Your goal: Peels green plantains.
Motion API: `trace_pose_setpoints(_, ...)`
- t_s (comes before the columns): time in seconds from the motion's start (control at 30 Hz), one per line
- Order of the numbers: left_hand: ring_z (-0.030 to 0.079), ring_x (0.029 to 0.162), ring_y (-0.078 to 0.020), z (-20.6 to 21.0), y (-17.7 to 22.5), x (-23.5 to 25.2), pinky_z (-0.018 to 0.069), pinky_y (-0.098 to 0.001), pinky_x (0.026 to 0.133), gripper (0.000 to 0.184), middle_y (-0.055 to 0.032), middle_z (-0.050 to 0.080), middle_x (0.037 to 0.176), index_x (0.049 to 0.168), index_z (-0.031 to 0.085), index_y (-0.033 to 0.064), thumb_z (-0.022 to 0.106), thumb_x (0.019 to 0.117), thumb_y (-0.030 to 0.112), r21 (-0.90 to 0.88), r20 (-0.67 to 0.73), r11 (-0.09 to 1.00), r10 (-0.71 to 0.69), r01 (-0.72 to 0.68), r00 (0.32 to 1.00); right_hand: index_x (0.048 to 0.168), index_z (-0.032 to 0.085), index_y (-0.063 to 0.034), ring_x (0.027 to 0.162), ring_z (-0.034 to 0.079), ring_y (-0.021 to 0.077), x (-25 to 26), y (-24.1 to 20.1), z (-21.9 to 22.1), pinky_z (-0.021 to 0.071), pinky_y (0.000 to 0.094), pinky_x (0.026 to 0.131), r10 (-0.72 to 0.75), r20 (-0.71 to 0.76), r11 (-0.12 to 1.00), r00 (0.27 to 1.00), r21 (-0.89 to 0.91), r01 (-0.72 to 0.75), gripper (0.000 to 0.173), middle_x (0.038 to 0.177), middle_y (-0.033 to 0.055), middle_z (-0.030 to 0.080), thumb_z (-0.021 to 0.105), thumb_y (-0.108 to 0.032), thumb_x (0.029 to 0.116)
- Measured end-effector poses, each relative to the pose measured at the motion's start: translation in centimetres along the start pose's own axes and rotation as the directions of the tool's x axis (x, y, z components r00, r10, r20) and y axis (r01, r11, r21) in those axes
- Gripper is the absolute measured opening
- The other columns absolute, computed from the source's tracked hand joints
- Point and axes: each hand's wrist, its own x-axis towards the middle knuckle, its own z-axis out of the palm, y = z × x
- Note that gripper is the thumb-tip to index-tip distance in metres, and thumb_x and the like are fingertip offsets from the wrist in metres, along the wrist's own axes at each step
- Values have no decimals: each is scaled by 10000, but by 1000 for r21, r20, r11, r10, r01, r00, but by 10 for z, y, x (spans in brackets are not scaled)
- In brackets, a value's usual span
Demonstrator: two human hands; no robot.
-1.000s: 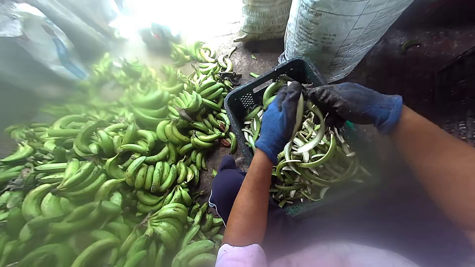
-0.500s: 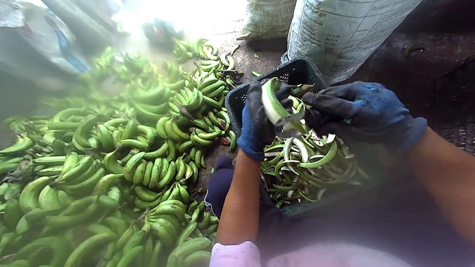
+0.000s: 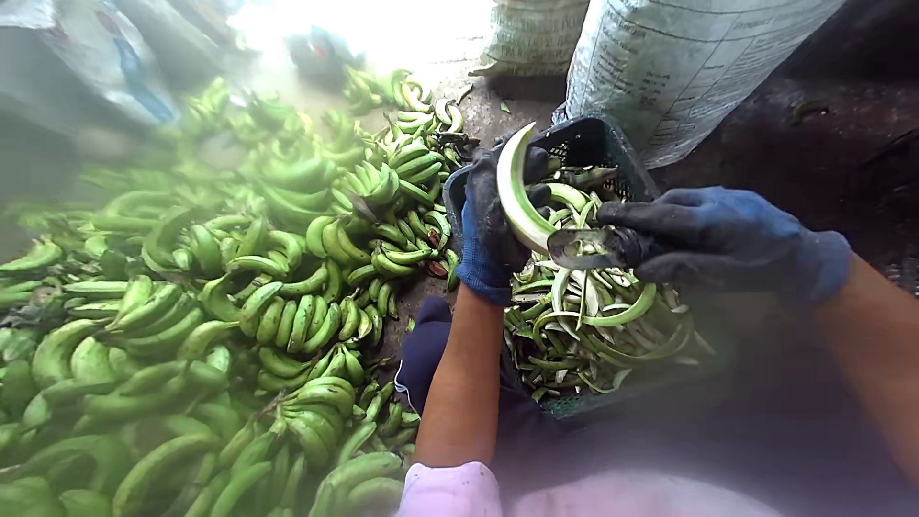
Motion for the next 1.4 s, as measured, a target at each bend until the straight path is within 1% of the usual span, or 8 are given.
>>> trace_pose_setpoints(0.2, 608, 1087, -70, 21, 0, -24, 514, -271, 982, 391, -88, 629, 1213, 1367, 514, -40, 305, 1101, 157, 321, 154, 942, 51, -98, 987, 1435, 586, -145, 1108, 649, 306, 31, 4, -6, 512, 541, 947, 83, -92, 995, 992, -43, -88, 512, 1248, 163, 661, 566, -381, 980)
trace_pose_setpoints(0.3, 666, 1042, -146, 14, 3, -20, 598, -357, 888, 423, -87, 660, 1194, 1381, 532, 33, 287, 1114, 250, 345, 96, 938, -4, -29, 995, 1442, 537, -133, 1082, 643, 130, 36, 18, -22, 531, 393, 957, 372, -157, 921, 915, 183, -343, 480, 1235, 66, 659, 508, -378, 1030)
trace_pose_setpoints(0.47, 611, 1212, -142, -1, -9, -5, 514, -406, 1018, 538, -74, 605, 1396, 1536, 439, 167, 326, 1081, 431, 711, -46, 703, 52, -4, 998, 1303, 569, -150, 653, 581, 20, 43, -5, -2, 516, 204, 553, 529, -119, 644, 840, 701, -306, 327, 914, -56, 655, 623, -194, 984)
trace_pose_setpoints(0.67, 624, 1084, -138, 17, -28, -10, 549, -325, 914, 478, -139, 595, 1308, 1528, 371, 46, 436, 1080, 200, 543, 36, 834, -147, 104, 989, 1477, 555, -214, 1194, 638, 107, 40, -22, 38, 520, 409, 1029, 452, -140, 866, 881, 305, -396, 664, 1371, 5, 652, 772, -424, 886)
trace_pose_setpoints(0.8, 695, 881, -234, 25, -16, -10, 612, -412, 735, 477, -127, 634, 1195, 1548, 305, 157, 347, 1099, 312, 218, 155, 930, -333, 297, 930, 1292, 613, -112, 614, 623, 79, 30, -20, 26, 541, 242, 523, 570, -15, 577, 821, 719, -387, 358, 858, 29, 684, 706, -167, 950)
trace_pose_setpoints(1.0, 685, 1013, -350, 26, -12, -8, 601, -538, 809, 616, -165, 632, 1228, 1400, 439, 189, 118, 1057, 587, -95, 345, 895, -381, 436, 858, 1458, 518, -146, 954, 658, 1, 18, -39, 19, 568, 208, 831, 507, -119, 708, 854, 623, -333, 617, 1190, -14, 690, 773, -185, 898)
trace_pose_setpoints(1.2, 689, 928, -320, 23, -8, -11, 616, -475, 724, 568, -166, 602, 1239, 1513, 364, 217, 354, 1063, 564, 348, 151, 818, -531, 458, 834, 1197, 612, -89, 537, 607, 105, 11, -34, 31, 532, 251, 477, 595, 147, 299, 790, 872, -387, 215, 748, 52, 658, 577, -166, 999)
trace_pose_setpoints(1.4, 689, 877, -236, 16, -19, -19, 612, -406, 712, 705, -160, 645, 1160, 1614, 161, 191, 548, 1048, 351, 495, 85, 706, -619, 506, 781, 1275, 628, -110, 640, 666, 187, -1, 7, 68, 582, 333, 551, 571, 251, 254, 782, 852, -459, 337, 950, 131, 708, 568, -340, 1035)
